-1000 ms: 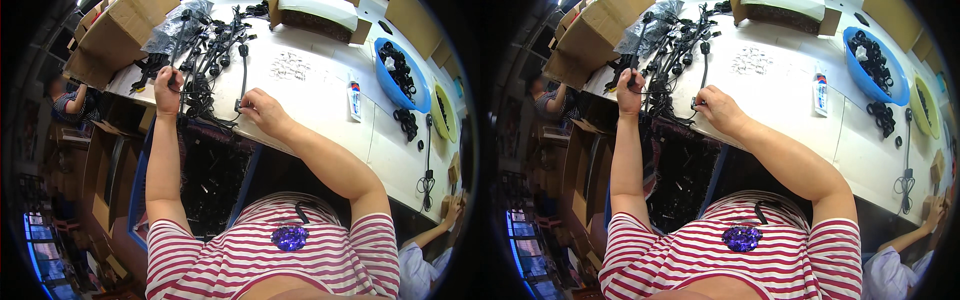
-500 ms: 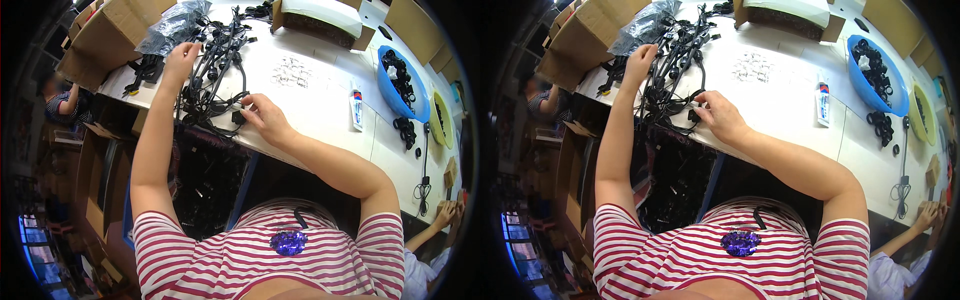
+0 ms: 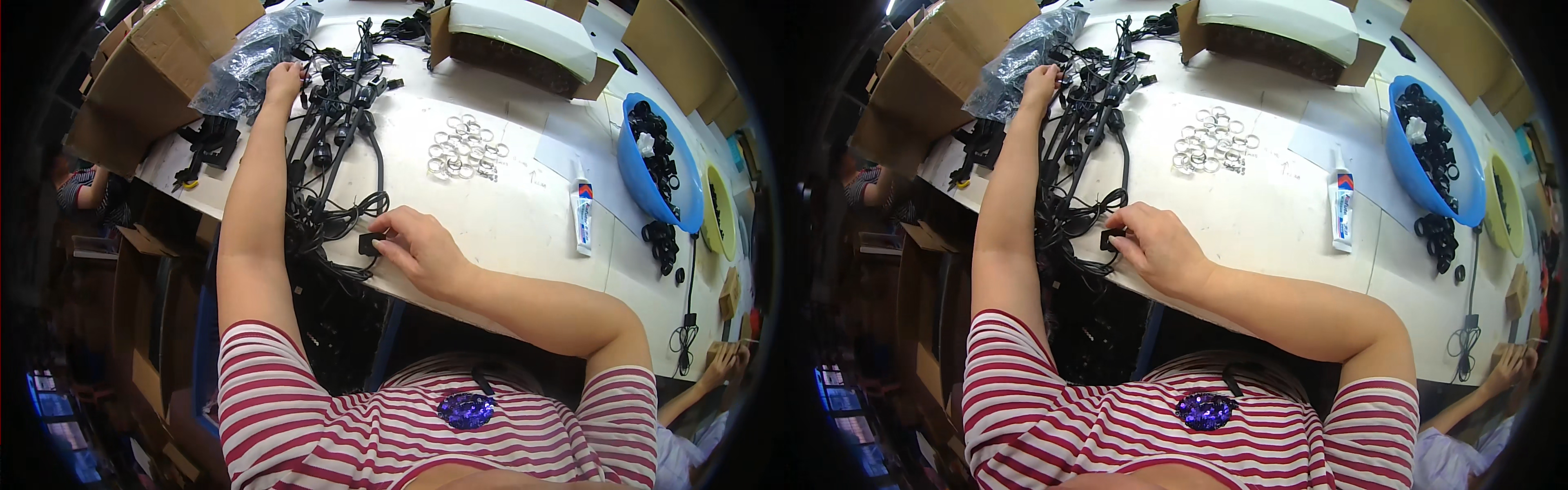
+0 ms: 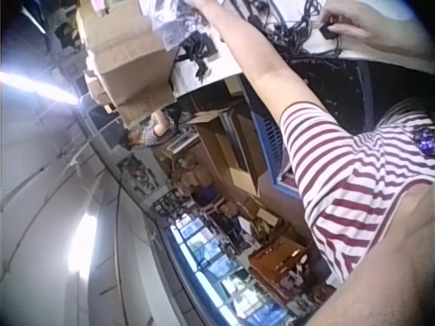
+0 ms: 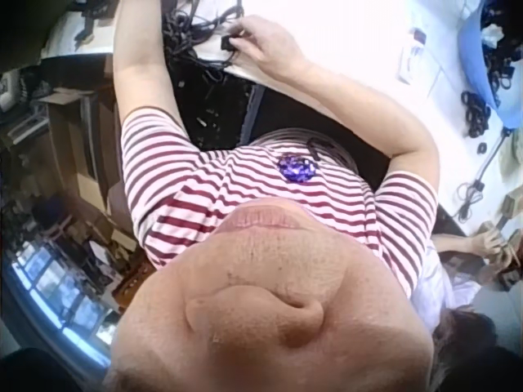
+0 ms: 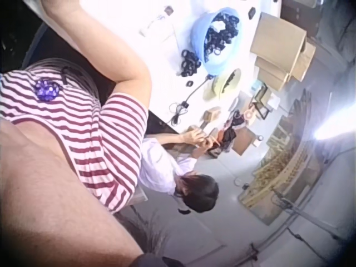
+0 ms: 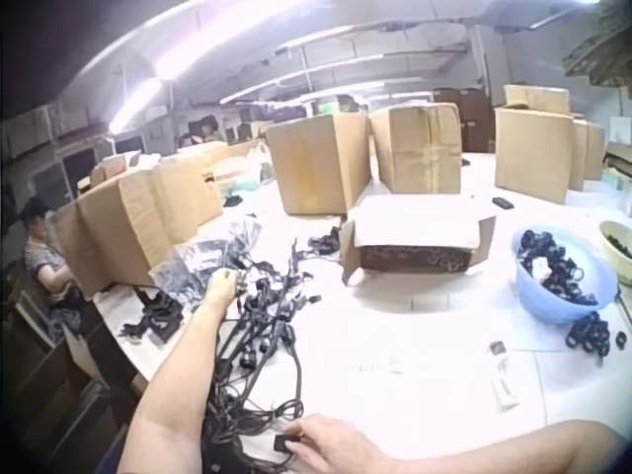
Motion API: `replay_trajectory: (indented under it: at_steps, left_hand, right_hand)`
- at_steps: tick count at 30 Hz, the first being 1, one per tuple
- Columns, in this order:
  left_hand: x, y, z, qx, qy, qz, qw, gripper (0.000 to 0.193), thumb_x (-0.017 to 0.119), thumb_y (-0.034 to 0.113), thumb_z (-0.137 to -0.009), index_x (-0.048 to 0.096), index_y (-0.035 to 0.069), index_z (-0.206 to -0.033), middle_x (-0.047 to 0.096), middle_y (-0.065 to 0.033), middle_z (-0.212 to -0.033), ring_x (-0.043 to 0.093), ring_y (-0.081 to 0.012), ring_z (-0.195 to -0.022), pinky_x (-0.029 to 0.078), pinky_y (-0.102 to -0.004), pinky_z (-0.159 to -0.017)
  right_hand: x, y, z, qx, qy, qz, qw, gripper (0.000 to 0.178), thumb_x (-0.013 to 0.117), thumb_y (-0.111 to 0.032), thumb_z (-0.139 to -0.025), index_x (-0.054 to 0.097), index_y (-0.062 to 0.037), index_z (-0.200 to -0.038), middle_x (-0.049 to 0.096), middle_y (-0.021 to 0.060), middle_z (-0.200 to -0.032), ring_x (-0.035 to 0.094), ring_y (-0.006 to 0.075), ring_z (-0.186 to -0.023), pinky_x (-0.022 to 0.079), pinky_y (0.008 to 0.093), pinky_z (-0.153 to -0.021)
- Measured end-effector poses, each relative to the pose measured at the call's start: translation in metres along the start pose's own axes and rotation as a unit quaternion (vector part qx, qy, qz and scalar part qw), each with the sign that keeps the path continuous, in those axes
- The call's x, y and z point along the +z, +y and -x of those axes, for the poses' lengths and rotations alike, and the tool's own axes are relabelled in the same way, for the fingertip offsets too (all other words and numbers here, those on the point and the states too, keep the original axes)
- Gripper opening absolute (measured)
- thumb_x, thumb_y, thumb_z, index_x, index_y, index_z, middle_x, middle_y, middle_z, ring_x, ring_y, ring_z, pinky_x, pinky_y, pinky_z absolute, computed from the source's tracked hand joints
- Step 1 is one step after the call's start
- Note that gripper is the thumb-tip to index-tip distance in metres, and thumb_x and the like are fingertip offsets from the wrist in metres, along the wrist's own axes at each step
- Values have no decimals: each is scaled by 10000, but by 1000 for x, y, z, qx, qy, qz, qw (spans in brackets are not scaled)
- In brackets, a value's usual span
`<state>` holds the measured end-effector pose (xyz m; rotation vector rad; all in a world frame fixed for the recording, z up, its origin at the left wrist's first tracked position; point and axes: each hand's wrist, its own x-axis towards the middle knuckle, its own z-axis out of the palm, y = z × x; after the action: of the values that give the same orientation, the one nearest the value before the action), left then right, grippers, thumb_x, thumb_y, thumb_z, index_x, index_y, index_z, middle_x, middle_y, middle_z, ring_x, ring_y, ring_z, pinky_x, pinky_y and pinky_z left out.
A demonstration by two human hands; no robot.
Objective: The person assembles small black cylindrical electronic components by inserting clear plastic pieces into them, applying adhesive from a tube, and securing the parts. The person handles multiple units one by one, placing finished items on the table.
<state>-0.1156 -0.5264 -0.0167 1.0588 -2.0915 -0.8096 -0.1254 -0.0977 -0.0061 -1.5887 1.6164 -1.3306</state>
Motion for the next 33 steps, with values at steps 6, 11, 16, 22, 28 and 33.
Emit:
replay_trajectory:
  at_steps: [6, 11, 16, 22, 28, 33]
  left_hand:
    - [-1, 27, 31, 40, -69, -4, 997, 314, 618, 276, -789, 644, -20, -891, 633, -54, -747, 565, -118, -661, 430, -240, -635]
    - [-18, 24, 32, 34, 55, 221, 973, 198, 603, 207, -828, 632, 21, -891, 610, -10, -729, 540, -84, -619, 417, -202, -586]
    - [-11, 44, 43, 59, 39, 327, 942, 166, 558, 156, -867, 631, 23, -935, 625, -18, -751, 546, -63, -616, 433, -183, -578]
    - [-15, 41, 47, 116, 112, 339, 927, 185, 588, 158, -852, 646, -5, -920, 638, -33, -775, 552, -71, -651, 448, -188, -619]
    - [-24, 48, 51, 161, 245, 385, 875, 144, 598, 100, -836, 651, -24, -889, 647, -56, -795, 569, -83, -678, 452, -187, -649]
    - [-25, 55, 55, 185, 199, 411, 870, 177, 567, 129, -862, 641, -16, -931, 647, -68, -882, 579, -110, -772, 456, -230, -753]
  right_hand:
    - [-17, 10, -28, -96, 116, 5, 989, 229, 578, -81, -757, 541, -37, -979, 547, 139, -899, 528, 284, -865, 425, 352, -762]
    - [-43, 19, -126, -111, 167, 80, 976, 218, 566, -148, -781, 568, -4, -945, 599, 146, -928, 557, 293, -904, 425, 367, -814]
    - [-40, 54, -234, -36, 197, 267, 943, 359, 576, -274, -797, 558, -29, -1060, 590, 158, -1031, 541, 300, -991, 424, 392, -845]
    - [-19, 67, -282, 3, 103, 310, 945, 293, 595, -314, -786, 641, -114, -995, 634, 113, -970, 594, 272, -908, 455, 367, -800]
    - [-10, 76, -287, -153, 174, 414, 881, 266, 605, -293, -785, 631, -70, -927, 628, 129, -923, 596, 288, -878, 460, 373, -767]
    - [-12, 67, -285, -11, 65, 320, 945, 229, 581, -287, -807, 640, -113, -945, 612, 101, -989, 571, 262, -969, 444, 379, -808]
